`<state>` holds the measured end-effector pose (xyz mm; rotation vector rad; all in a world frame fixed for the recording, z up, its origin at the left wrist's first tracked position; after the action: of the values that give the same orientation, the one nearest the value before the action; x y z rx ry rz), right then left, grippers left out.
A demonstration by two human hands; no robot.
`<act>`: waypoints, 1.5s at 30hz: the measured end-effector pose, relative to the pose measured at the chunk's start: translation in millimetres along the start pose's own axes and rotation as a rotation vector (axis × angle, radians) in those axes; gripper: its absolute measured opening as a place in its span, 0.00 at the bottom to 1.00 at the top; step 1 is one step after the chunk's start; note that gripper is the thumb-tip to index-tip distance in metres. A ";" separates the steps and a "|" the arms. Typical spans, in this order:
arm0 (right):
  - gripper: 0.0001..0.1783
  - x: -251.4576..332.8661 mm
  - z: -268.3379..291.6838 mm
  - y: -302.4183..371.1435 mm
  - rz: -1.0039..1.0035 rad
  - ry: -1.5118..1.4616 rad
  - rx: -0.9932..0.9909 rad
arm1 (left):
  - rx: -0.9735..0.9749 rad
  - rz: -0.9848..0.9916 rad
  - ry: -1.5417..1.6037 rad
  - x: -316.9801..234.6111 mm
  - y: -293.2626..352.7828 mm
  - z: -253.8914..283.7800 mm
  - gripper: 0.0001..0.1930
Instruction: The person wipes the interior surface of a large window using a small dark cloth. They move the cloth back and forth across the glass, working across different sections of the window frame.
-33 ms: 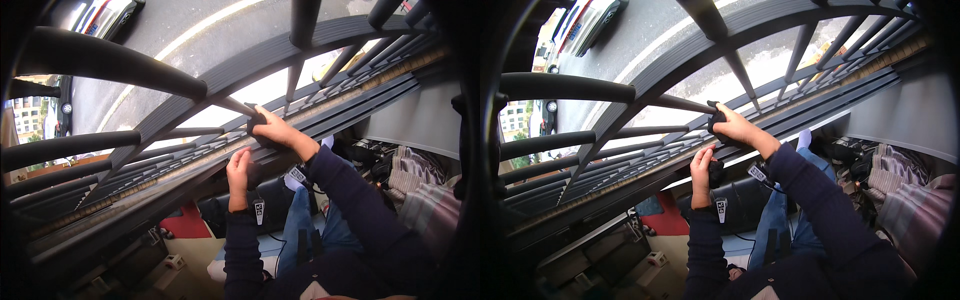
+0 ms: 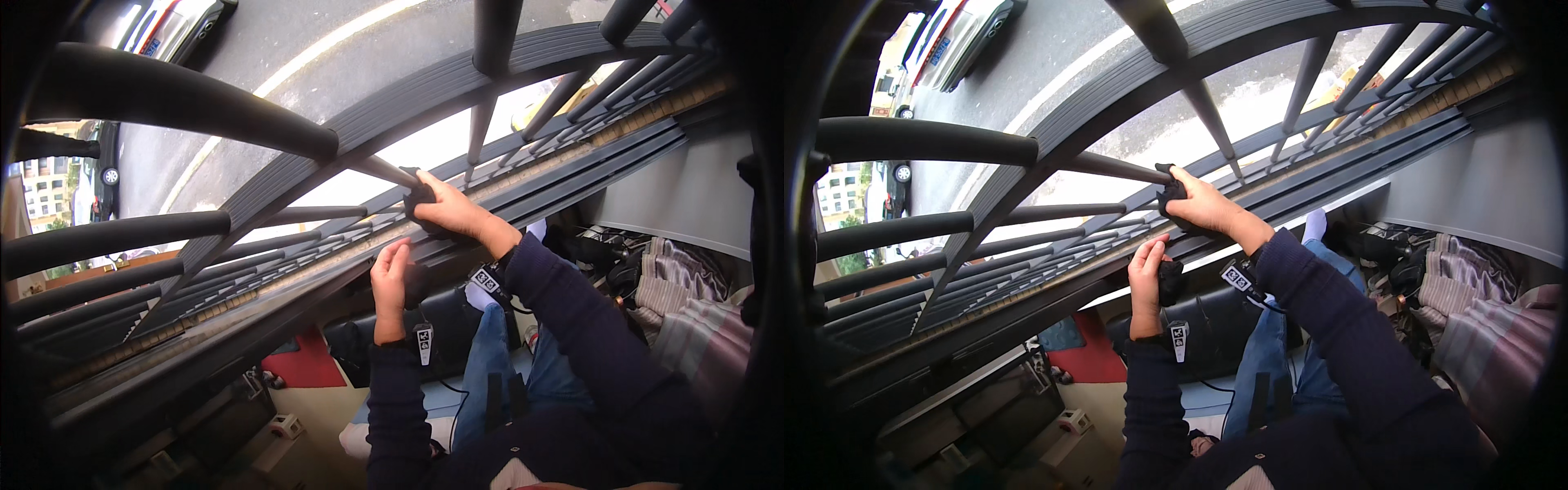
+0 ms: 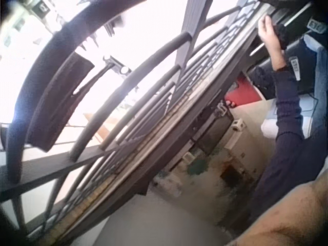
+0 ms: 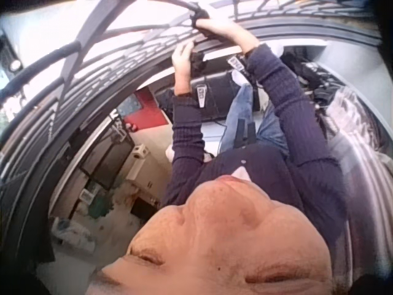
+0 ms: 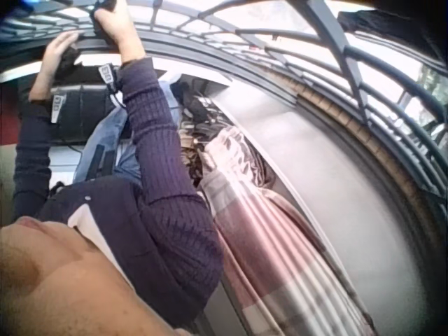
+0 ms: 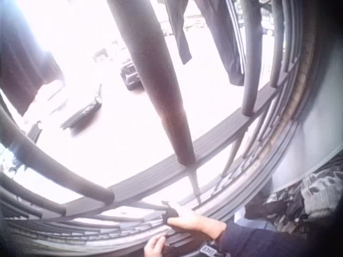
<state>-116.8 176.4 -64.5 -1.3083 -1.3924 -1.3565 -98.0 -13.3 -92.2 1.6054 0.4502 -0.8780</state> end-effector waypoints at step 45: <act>0.31 46.8 66.9 33.7 0.180 1.308 0.106 | -0.005 -0.074 -0.012 -7.8 0.8 0.1 0.13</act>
<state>-83.5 245.9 -21.4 -0.2414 -0.3972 -1.4954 -102.5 -12.3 -85.9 1.5865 0.5056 -0.9411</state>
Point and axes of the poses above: each hand's wrist, its own y-axis away from the middle knuckle, its own z-axis out of the back of the hand, x = y × z, the point moved 9 cm from there along -y, towards the middle knuckle, and after that the axes turned 11 degrees about z, right-handed, at the moved point
